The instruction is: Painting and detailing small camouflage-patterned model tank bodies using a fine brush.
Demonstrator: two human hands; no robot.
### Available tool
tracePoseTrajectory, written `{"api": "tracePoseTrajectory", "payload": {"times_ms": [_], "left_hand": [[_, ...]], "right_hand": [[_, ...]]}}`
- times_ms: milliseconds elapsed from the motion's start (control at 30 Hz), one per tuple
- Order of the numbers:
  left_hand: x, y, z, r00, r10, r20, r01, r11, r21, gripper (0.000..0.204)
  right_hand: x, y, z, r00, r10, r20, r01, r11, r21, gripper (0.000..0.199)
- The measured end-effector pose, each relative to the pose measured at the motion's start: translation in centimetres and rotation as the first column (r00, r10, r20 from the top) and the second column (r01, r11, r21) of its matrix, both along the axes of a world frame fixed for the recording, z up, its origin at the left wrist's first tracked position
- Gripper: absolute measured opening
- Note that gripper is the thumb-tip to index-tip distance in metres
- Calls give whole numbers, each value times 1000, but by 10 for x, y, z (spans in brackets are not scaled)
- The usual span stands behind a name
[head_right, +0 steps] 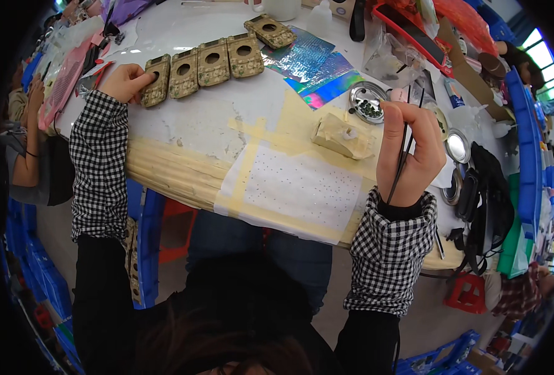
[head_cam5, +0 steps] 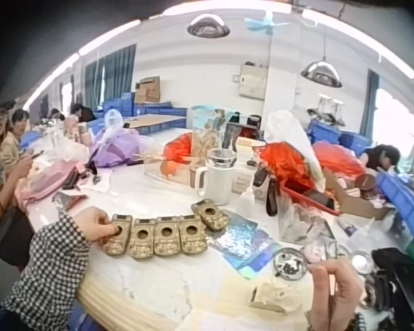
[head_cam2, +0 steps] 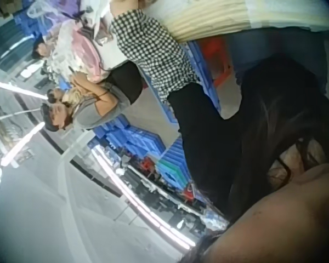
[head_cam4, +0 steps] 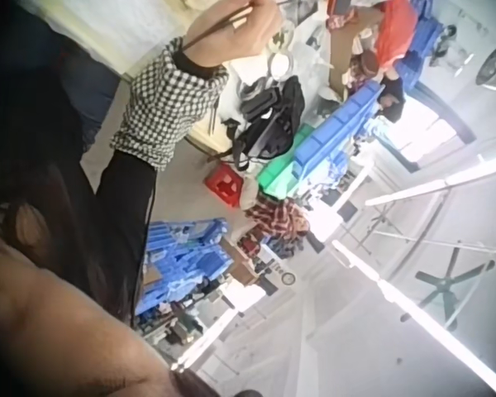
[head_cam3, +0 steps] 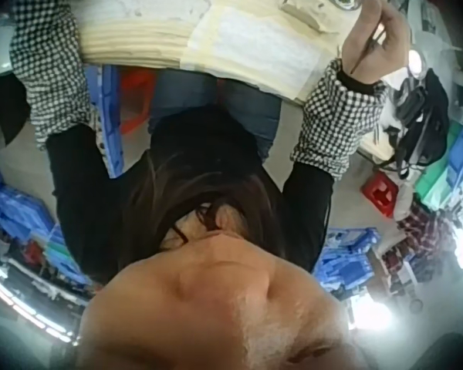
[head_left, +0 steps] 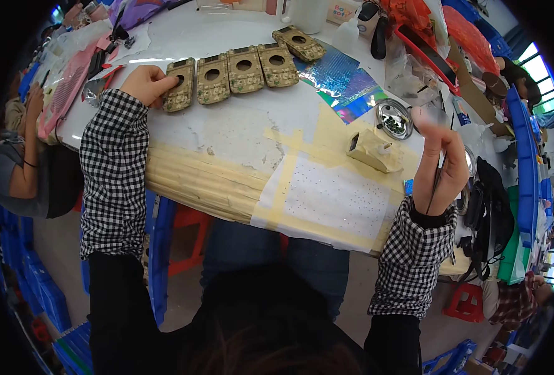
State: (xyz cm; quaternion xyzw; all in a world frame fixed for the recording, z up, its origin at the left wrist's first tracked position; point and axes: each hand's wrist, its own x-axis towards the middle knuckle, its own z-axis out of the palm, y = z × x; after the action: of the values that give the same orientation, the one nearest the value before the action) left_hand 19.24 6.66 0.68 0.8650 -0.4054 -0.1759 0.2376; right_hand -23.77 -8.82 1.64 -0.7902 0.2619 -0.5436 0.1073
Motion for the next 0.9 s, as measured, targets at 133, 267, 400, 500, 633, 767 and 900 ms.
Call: {"api": "tracePoseTrajectory", "payload": {"times_ms": [133,267,400,500,633,767,900], "left_hand": [[-8,0,1,984,-37,174,88,951,-295,29],[-73,-14,35,931,-276,-239,73,783,-617,25],[-108,-45,45,776,-484,-405,91,721,-687,34],[-136,-82,42,503,-636,-585,89,712,-697,38],[-176,-120,37,378,-612,-695,3,751,-660,38],[-194,-131,16,217,-582,-783,-21,799,-600,38],[-195,-122,2,100,-510,-854,-78,852,-518,40]], "right_hand": [[-5,5,4,999,-40,-22,40,999,-2,11],[-7,7,5,998,-52,-32,53,998,39,11],[1,9,19,999,9,-36,-7,999,31,10],[3,7,38,991,11,-131,-29,990,-137,9],[9,-6,52,983,-24,-181,-31,954,-298,10],[2,-21,28,985,-54,-163,1,950,-312,11],[3,-16,16,969,-9,-246,-64,957,-284,13]]}}
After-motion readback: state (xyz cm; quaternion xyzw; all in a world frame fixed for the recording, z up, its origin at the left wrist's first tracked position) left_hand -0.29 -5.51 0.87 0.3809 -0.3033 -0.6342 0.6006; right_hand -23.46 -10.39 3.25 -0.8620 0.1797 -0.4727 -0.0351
